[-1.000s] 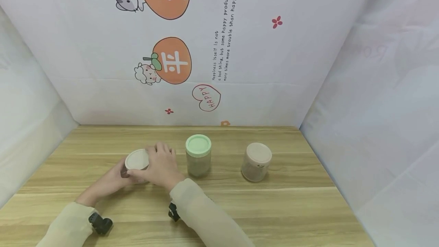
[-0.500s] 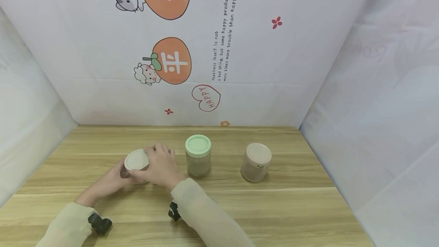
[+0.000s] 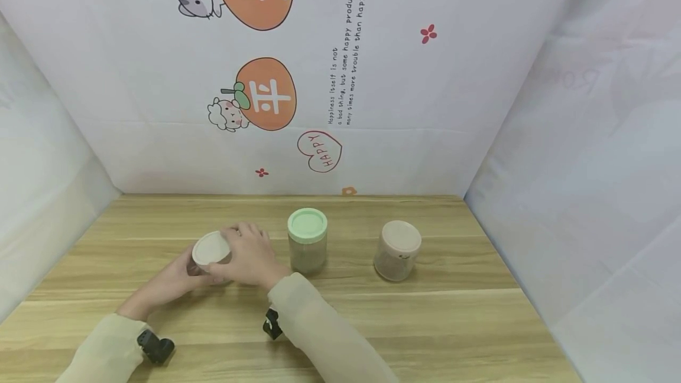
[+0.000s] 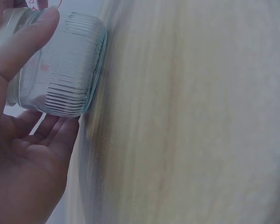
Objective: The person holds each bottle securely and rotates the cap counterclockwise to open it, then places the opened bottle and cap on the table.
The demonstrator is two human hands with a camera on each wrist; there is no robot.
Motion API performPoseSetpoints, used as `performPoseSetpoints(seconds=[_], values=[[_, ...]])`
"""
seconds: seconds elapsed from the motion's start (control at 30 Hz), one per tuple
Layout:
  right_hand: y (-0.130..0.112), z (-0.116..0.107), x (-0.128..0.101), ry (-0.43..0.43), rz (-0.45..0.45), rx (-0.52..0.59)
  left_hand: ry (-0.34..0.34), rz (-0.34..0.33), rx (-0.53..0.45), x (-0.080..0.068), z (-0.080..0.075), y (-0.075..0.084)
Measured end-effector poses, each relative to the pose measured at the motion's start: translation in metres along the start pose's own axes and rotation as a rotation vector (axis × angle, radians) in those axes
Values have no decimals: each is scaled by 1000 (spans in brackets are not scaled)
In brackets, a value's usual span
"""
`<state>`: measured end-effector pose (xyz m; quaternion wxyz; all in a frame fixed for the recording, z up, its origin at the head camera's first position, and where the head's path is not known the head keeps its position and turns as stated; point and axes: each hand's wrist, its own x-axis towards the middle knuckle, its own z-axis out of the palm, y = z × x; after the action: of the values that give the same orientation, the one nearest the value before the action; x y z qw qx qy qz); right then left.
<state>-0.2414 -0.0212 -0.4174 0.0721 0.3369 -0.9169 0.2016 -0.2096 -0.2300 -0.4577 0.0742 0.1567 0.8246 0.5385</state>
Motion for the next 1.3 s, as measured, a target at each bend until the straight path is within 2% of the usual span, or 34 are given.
performPoseSetpoints(seconds=[0.27,0.53,0.7,0.87,1.13,1.3], values=[[4,-2,0,-62,-6,81,-2,7,-10,1,0,-3],[5,-3,-4,-113,-42,109,-8,-34,1,0,2,-4],[5,-3,-3,-109,-52,97,-5,-31,3,1,0,-2],[1,1,-1,-107,-23,91,-10,-39,8,0,-2,-2],[-6,7,3,-31,23,7,-22,-9,-9,0,-3,-5],[-9,7,3,-6,28,-28,-3,-32,0,0,-2,-3]])
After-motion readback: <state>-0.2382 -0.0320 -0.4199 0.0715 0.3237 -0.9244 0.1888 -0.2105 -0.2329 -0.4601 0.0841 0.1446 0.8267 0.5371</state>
